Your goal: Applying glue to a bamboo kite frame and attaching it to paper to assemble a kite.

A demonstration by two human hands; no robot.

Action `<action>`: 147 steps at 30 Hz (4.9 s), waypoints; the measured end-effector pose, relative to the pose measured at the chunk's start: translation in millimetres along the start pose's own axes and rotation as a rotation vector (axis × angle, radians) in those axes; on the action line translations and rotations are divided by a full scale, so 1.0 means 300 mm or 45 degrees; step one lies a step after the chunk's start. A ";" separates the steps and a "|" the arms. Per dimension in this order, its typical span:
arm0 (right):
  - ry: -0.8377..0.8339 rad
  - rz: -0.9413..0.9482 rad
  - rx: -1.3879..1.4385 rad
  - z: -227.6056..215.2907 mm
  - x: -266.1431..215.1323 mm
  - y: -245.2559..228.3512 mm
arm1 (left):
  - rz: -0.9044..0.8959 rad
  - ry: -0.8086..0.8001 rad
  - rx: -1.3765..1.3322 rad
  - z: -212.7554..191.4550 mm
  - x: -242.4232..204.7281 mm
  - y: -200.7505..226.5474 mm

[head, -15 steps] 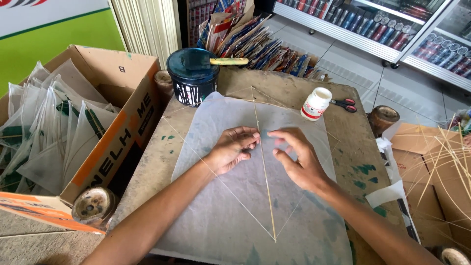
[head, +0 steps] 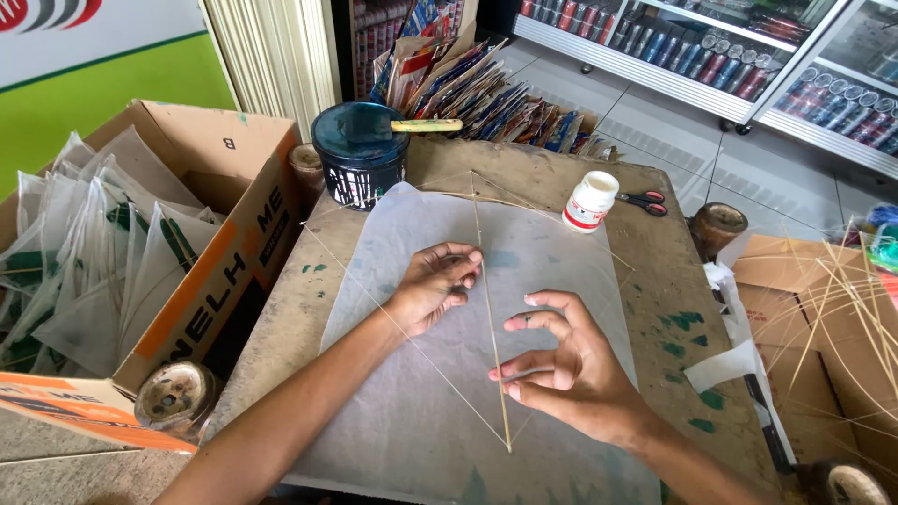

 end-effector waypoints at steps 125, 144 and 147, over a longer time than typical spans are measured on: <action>0.396 -0.289 -1.754 -0.744 0.573 -0.232 | -0.482 -0.212 0.257 0.352 -0.241 -0.141; 0.145 0.381 -2.211 -0.735 0.657 -0.208 | -0.370 -0.357 0.241 0.338 -0.209 -0.178; 0.106 0.387 -2.260 -0.741 0.659 -0.206 | -0.405 -0.323 0.298 0.340 -0.218 -0.171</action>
Point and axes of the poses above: each hand's wrist, its own x-axis towards the middle knuckle, its own z-axis out of the palm, y = z × x, the point moved 8 cm from there along x, towards the middle knuckle, and after that the axes turned 5 degrees about x, right-handed, at the moved point
